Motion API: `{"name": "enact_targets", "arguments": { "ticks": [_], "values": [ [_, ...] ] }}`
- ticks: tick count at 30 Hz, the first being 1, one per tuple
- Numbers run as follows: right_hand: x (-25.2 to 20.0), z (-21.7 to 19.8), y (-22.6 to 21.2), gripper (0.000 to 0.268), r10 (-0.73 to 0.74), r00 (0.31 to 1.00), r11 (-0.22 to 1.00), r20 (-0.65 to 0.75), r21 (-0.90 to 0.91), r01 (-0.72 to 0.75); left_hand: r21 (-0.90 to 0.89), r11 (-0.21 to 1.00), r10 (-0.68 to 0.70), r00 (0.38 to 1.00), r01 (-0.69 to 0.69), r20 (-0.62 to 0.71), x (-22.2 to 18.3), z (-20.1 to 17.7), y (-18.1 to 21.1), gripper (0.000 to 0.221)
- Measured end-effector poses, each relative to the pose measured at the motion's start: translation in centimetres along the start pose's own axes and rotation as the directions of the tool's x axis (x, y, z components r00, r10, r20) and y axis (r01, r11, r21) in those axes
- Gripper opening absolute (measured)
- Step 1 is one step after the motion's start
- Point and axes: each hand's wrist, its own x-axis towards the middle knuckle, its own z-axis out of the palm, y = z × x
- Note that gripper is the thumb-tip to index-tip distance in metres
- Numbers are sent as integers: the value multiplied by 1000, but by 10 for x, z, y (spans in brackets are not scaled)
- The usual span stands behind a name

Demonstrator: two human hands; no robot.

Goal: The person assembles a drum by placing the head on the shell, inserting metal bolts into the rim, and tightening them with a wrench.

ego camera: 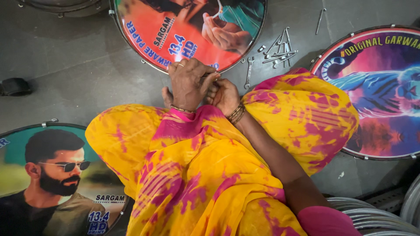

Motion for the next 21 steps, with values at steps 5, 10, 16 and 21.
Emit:
{"name": "enact_targets", "arguments": {
  "ticks": [5,10,16,21],
  "values": [
    [3,-2,-2,31,-6,998,999,-65,-49,3,-1,1000,1,1000,-1,-5,2,0,0,18],
    [5,-9,-1,29,5,995,1000,98,-3,-5,2,1000,1,1000,-1,-6,0,2,-2,14],
    [5,-8,0,29,-14,998,999,53,-35,16,-8,1000,0,1000,0,-11,1,2,-2,16],
    [3,-7,1,25,-19,994,999,104,36,16,-4,1000,-4,1000,4,-5,0,1,-2,15]
  ]
}}
